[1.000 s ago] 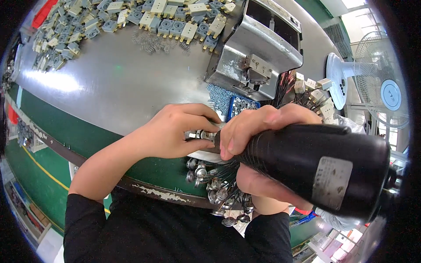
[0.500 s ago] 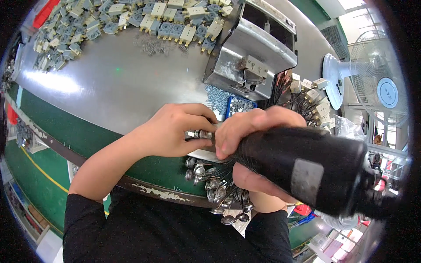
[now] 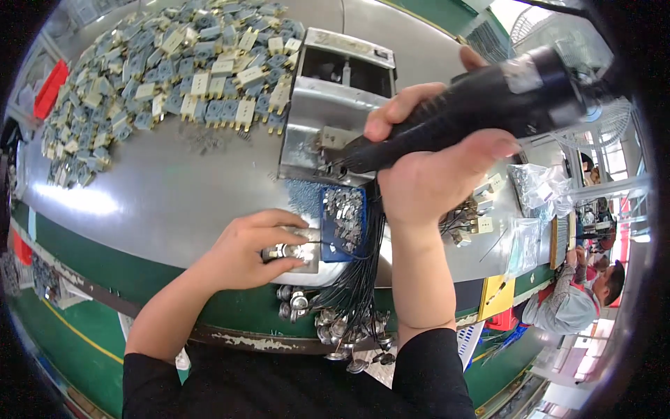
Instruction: Manually assemble and secure components of electrical connectors using an electric screwdriver.
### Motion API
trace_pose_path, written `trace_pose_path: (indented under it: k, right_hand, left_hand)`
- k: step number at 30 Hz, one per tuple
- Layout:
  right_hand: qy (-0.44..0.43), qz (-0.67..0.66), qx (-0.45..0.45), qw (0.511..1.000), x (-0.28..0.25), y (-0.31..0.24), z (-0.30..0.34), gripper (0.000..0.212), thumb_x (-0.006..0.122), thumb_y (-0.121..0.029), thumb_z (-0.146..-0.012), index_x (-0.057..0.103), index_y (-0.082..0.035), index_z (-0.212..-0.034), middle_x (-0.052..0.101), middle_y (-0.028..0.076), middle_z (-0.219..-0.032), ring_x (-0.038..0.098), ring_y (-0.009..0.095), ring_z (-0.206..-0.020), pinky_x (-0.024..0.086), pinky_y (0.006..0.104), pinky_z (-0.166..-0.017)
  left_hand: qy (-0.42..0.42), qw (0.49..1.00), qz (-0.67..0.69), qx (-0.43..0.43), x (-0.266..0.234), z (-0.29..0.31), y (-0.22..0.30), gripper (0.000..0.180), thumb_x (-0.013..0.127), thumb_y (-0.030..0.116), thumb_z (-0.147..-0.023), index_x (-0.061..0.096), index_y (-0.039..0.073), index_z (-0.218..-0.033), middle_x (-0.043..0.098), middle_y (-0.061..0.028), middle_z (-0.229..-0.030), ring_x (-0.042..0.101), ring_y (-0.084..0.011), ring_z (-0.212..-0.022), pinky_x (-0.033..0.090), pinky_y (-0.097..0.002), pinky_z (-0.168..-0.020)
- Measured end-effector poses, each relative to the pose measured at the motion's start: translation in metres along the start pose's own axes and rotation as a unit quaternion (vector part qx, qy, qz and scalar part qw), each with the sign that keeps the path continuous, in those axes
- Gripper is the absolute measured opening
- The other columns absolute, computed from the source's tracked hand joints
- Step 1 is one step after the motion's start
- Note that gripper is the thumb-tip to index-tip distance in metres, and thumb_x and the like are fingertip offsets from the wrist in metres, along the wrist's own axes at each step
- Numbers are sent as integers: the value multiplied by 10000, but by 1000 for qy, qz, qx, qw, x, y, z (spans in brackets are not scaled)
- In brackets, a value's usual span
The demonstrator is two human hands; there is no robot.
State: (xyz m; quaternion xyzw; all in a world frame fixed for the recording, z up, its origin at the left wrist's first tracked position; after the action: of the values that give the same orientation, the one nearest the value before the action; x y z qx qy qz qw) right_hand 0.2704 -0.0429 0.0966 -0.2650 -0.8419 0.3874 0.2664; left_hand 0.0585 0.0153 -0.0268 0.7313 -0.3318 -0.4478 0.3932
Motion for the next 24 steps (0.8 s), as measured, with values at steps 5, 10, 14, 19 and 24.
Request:
trace_pose_path:
  k: [5, 10, 14, 19, 24]
  right_hand:
    - [17, 41, 5, 999, 4, 6, -3, 1150, 393, -946, -861, 383, 35, -1461, 597, 104, -708, 610, 208, -551, 519, 319, -554]
    - [19, 52, 24, 998, 0, 12, 1, 1117, 439, -966, -823, 379, -88, -1511, 562, 62, -753, 534, 203, -585, 478, 365, -596]
    - [21, 47, 25, 998, -1, 13, 0, 1118, 442, -969, -815, 387, -91, -1504, 566, 61, -764, 537, 202, -592, 479, 363, -603]
    - [12, 43, 31, 999, 2, 17, 0, 1102, 441, -966, -820, 400, -88, -1484, 566, 68, -766, 534, 209, -592, 477, 365, -603]
    - [-19, 46, 28, 998, 4, 15, 1, 1062, 437, -952, -838, 411, -75, -1435, 568, 81, -761, 542, 223, -591, 478, 370, -587]
  left_hand:
    - [-2, 1000, 7, -7, -1, -2, 2, 288, 876, 103, -784, 775, 43, -1047, 750, -119, -1200, 736, -327, -1066, 598, -412, -893]
    - [0, 1000, 9, -6, -2, -3, 2, 283, 877, 106, -786, 776, 43, -1043, 754, -112, -1194, 741, -322, -1047, 601, -407, -878]
    - [0, 1000, 16, -5, -2, -5, 1, 281, 878, 101, -784, 779, 43, -1040, 756, -110, -1193, 745, -320, -1038, 603, -405, -876]
    - [-3, 1000, 14, -7, -3, -5, 0, 282, 875, 91, -781, 780, 41, -1042, 756, -112, -1197, 744, -319, -1052, 603, -403, -886]
    - [-2, 1000, 11, -7, -1, -3, 3, 282, 874, 89, -781, 781, 39, -1042, 752, -117, -1208, 738, -321, -1079, 599, -404, -910]
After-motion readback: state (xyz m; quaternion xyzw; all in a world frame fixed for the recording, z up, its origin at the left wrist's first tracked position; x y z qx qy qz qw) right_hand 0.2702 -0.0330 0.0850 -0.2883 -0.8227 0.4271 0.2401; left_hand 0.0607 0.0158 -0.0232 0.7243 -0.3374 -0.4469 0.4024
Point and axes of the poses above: each hand's wrist, its own z-axis away from the middle knuckle, its own x-axis out of the palm, y = z × x, the point moved 3 cm from there along -z, towards the middle knuckle
